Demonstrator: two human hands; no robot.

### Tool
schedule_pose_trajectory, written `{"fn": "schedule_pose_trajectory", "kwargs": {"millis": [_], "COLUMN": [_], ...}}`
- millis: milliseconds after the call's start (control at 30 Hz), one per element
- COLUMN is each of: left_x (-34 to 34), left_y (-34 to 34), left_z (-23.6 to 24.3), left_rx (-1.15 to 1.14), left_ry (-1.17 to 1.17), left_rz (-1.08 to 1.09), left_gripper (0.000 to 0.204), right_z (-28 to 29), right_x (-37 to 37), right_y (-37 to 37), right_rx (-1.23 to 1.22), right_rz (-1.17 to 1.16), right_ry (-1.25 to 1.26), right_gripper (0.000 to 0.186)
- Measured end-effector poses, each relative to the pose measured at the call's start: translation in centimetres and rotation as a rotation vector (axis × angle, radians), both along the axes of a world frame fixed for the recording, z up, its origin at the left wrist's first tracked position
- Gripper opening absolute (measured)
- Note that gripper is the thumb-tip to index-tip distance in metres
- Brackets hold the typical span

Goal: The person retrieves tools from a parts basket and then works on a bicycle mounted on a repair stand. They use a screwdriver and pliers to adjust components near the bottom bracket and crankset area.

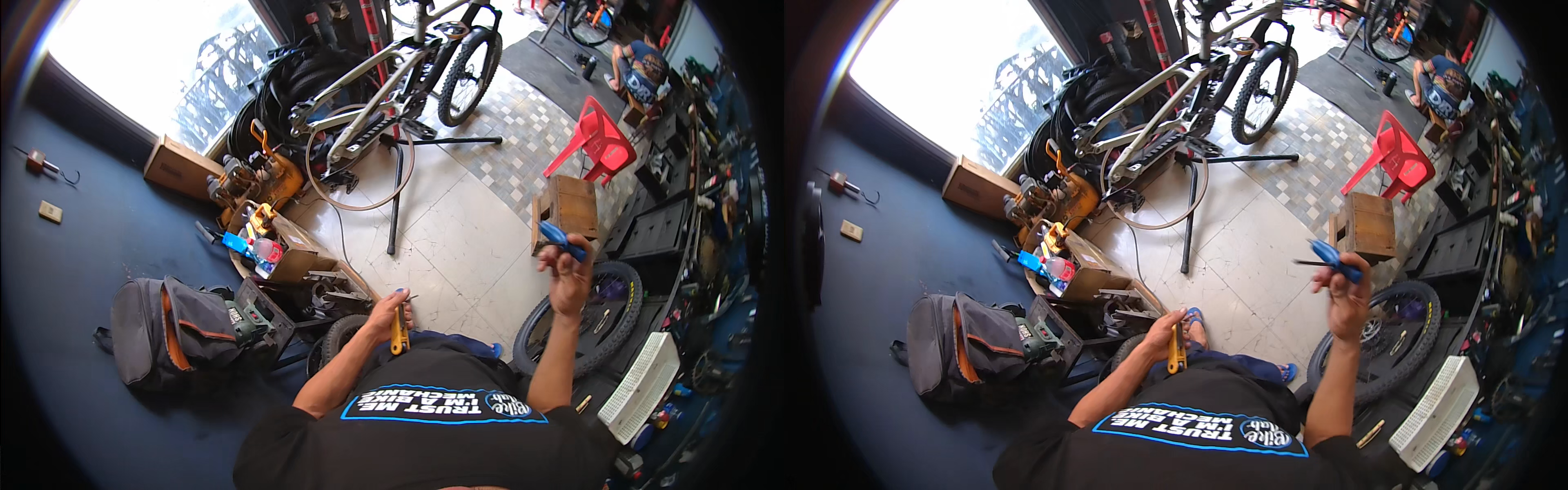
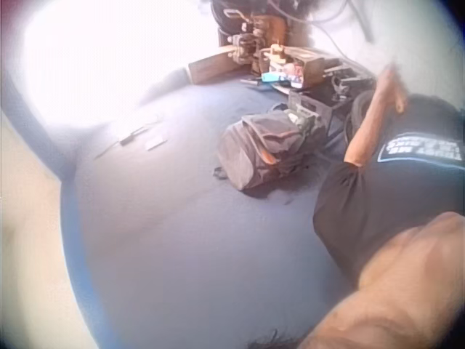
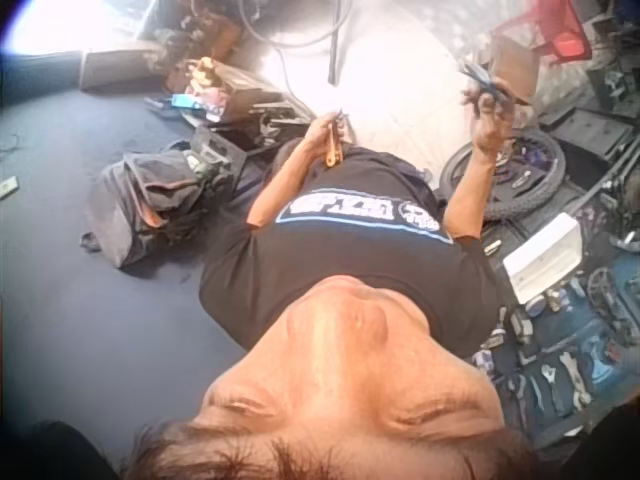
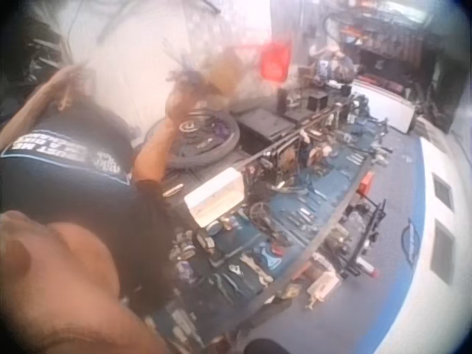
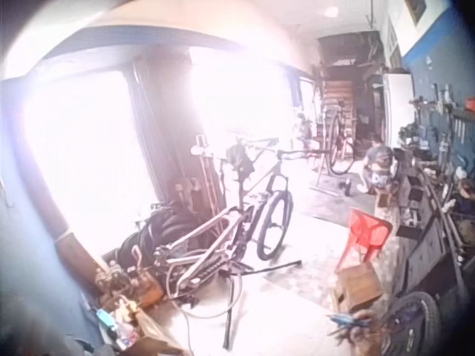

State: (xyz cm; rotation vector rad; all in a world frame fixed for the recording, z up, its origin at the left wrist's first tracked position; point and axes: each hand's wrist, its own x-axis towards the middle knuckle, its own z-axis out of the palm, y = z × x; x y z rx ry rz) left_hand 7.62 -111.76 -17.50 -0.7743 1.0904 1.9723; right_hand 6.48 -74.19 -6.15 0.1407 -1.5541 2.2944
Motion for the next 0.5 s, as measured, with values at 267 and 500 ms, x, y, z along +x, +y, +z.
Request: {"fn": "schedule_pose_trajectory", "kwargs": {"millis": [267,500], "left_x": [-6.9,-21.6], "left_y": [-13.2,-20.3], "left_z": [-0.2,6.3], "left_rx": [-0.036,-0.3], "left_ry": [0.15,0.534], "left_rz": [0.089,0.217], "left_gripper": [0.019,0.016], "right_z": [0.1,-2.6], "right_x": [-14.5,-21.9], "right_y": [-11.2,-15.6], "right_rx": [-0.481,0.147], "right_rz": [0.51,0.487], "right_ry": [-0.188,-0.391], "right_gripper": [0.029,0.024]}}
